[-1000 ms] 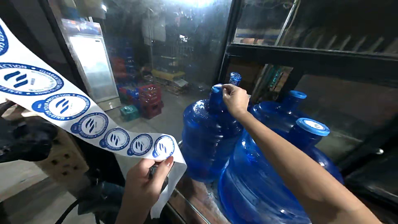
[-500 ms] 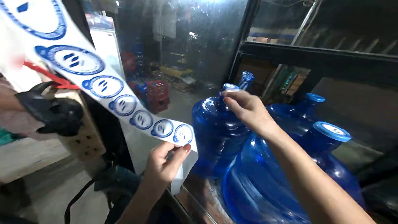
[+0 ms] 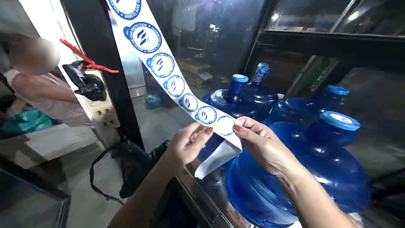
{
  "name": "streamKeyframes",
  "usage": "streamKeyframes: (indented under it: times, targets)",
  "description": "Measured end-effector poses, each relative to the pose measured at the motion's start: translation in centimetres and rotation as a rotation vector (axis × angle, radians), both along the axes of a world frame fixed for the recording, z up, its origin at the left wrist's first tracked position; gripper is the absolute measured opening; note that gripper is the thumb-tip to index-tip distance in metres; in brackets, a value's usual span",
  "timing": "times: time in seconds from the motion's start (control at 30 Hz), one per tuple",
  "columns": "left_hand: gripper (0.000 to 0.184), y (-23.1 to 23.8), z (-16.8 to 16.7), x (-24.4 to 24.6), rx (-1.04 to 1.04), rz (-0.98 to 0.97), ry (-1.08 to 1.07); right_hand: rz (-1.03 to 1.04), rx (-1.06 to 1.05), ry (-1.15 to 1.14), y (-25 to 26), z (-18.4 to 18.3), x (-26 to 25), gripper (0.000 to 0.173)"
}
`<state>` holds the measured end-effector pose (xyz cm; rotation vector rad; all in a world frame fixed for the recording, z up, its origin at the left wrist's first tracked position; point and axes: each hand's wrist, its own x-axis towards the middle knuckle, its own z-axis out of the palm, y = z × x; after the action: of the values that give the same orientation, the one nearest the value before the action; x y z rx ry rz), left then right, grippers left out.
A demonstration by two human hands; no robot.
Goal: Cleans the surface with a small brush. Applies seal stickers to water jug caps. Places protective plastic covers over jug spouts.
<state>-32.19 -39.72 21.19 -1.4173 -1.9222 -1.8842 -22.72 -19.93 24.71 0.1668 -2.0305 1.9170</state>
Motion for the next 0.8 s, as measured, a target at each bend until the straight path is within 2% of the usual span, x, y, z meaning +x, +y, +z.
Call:
streamKeyframes:
  times: [0.1,0.17,0.2,0.23,0.3,0.37,0.57,0.67,0.8]
  targets:
    - [0.017,0.9,0.5,0.3,0.141,-0.061,-0.162,-0.007,-0.010,-0.014,0.5,0.2,0.9,0.017]
    - [0.020,1.5,0.7,0.6,0.182,-0.086,-0.222,-0.084,0.017,-0.010,0.4,0.2,1.3,0.014]
    - [0.020,1.7,0.8,0.8,0.189,-0.074,-0.212,-0.177,0.093,0.025,0.3,0.0,1.5,0.008]
    - [0.019,2.0,0.8,1.1,0.198,-0.036,-0.185,-0.305,0.229,0.097,0.2,-0.5,1.6,0.009]
    - [0.014,2.6,1.1,2.1,0.196,0.097,-0.134,-0.544,0.472,0.299,0.0,-2.0,1.5,0.031]
    - [0.013,3.0,1.4,2.8,0.173,0.211,-0.099,-0.616,0.567,0.459,-0.8,-2.7,1.8,0.031]
    - [0.017,3.8,1.5,3.4,0.183,0.267,0.070,-0.408,0.376,0.375,-4.1,-1.8,2.0,0.026]
    - [0.019,3.8,1.5,3.3,0.182,0.305,0.150,-0.371,0.298,0.352,-4.6,-1.4,1.7,0.022]
    - [0.019,3.8,1.2,3.1,0.207,0.317,0.151,-0.388,0.230,0.362,-5.0,-1.4,1.2,0.016]
